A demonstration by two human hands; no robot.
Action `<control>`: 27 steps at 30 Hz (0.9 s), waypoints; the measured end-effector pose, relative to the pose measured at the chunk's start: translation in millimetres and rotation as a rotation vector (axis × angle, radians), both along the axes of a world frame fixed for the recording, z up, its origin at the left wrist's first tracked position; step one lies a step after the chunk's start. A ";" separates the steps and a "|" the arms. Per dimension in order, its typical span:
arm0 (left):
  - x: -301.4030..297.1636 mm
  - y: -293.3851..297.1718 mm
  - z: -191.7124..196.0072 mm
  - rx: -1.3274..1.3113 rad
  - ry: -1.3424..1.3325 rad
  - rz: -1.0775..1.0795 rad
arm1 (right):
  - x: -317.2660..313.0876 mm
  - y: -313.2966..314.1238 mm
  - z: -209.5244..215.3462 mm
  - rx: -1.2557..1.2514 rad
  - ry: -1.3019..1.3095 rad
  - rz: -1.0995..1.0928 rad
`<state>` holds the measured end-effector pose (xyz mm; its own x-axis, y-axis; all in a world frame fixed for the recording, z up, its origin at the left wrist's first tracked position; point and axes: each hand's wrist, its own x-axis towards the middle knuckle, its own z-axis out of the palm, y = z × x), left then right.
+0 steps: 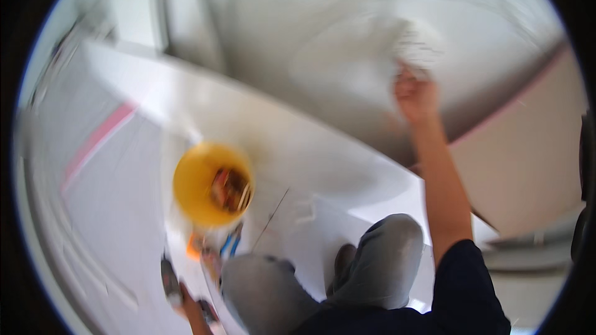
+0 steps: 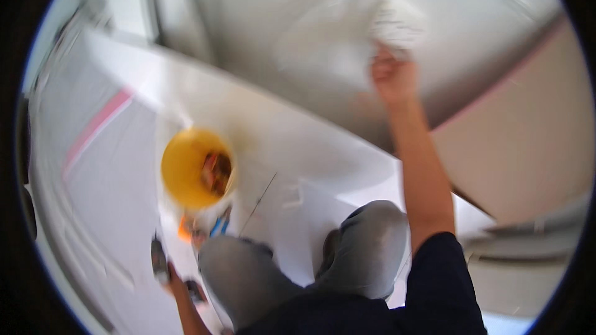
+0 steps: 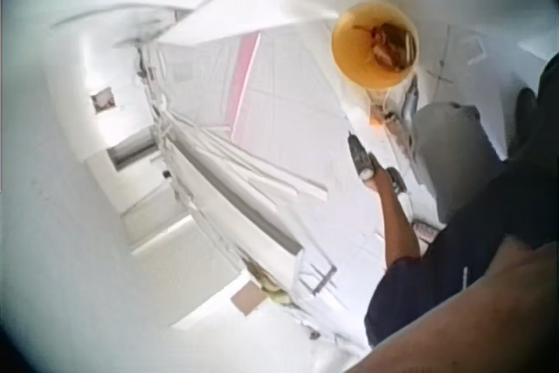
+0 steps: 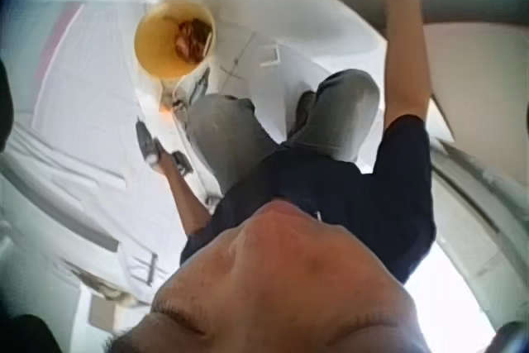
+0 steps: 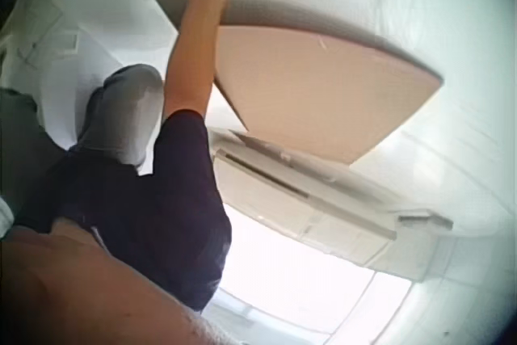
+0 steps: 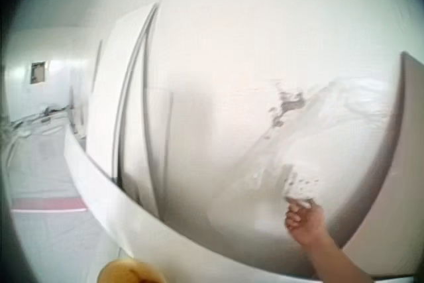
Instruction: The person installs a wall socket by first positioning the unit, then using a power drill to secure it to the wall. They then attach a decorative faceplate, which requires modification using pliers to remove excess plastic tabs before final fitting.
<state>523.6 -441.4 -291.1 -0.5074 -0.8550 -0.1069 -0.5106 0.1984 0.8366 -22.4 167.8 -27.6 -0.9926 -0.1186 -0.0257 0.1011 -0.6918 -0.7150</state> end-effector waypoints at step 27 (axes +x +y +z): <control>-2.4 6.4 -98.1 -0.040 -0.931 -0.146 | 274.9 -138.5 -318.7 1.804 -0.599 0.546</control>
<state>521.1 -435.0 -389.2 -0.3347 -0.8016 -0.4954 -0.9382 0.3324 0.0961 252.5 29.3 -346.4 -0.6862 0.1876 -0.7029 0.4671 0.8543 -0.2280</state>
